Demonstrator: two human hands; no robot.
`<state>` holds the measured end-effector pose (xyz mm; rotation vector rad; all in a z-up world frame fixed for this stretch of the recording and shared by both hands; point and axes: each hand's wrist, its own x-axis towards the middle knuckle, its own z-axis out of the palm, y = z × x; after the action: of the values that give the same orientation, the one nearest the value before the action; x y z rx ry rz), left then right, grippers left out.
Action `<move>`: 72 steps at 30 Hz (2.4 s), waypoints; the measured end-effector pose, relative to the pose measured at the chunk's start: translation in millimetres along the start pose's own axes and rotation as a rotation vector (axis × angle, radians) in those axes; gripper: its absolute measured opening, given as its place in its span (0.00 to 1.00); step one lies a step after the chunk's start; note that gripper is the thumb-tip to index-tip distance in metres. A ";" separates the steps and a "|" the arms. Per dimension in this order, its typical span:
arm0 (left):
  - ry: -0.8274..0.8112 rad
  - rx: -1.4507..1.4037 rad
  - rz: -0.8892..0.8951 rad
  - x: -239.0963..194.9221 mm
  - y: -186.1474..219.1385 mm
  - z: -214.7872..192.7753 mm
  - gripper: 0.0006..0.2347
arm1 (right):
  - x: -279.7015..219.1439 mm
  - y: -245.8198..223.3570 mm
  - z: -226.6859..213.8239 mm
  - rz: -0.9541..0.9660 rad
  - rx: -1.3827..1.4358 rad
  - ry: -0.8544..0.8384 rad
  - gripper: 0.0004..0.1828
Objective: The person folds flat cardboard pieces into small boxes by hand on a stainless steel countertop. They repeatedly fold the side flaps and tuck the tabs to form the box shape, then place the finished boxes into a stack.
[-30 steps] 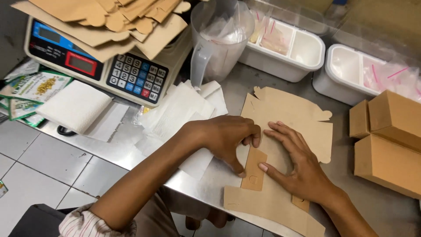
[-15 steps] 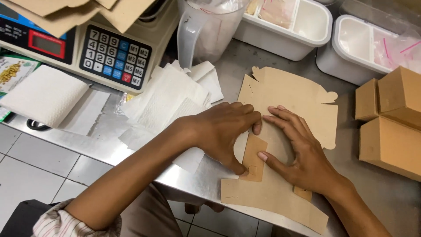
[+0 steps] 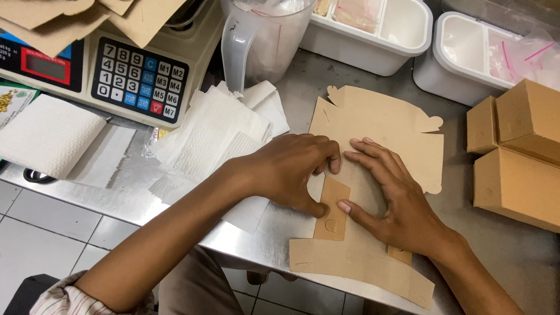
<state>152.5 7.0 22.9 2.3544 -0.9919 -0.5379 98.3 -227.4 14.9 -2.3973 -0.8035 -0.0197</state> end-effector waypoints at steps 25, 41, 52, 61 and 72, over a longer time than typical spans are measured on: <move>0.085 -0.144 0.081 7.9 -17.4 4.0 0.09 | -3.6 7.9 3.7 -0.037 -0.023 0.036 0.40; -0.055 0.053 0.103 -8.5 1.3 -5.3 0.37 | -3.1 9.9 4.5 -0.068 -0.030 0.063 0.41; 0.008 -0.059 0.150 -2.5 -15.0 0.7 0.26 | -3.1 8.4 4.1 -0.050 -0.015 0.057 0.40; 0.033 -0.079 0.084 -1.3 -11.1 -0.9 0.16 | -3.5 7.2 3.4 -0.045 -0.011 0.057 0.40; 0.105 -0.088 0.080 3.3 -15.3 5.8 0.09 | -3.9 7.0 2.8 -0.032 -0.004 0.052 0.40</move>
<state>159.7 11.8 8.7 2.2312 -0.9891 -0.4141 98.5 -232.4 8.0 -2.3778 -0.8183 -0.0961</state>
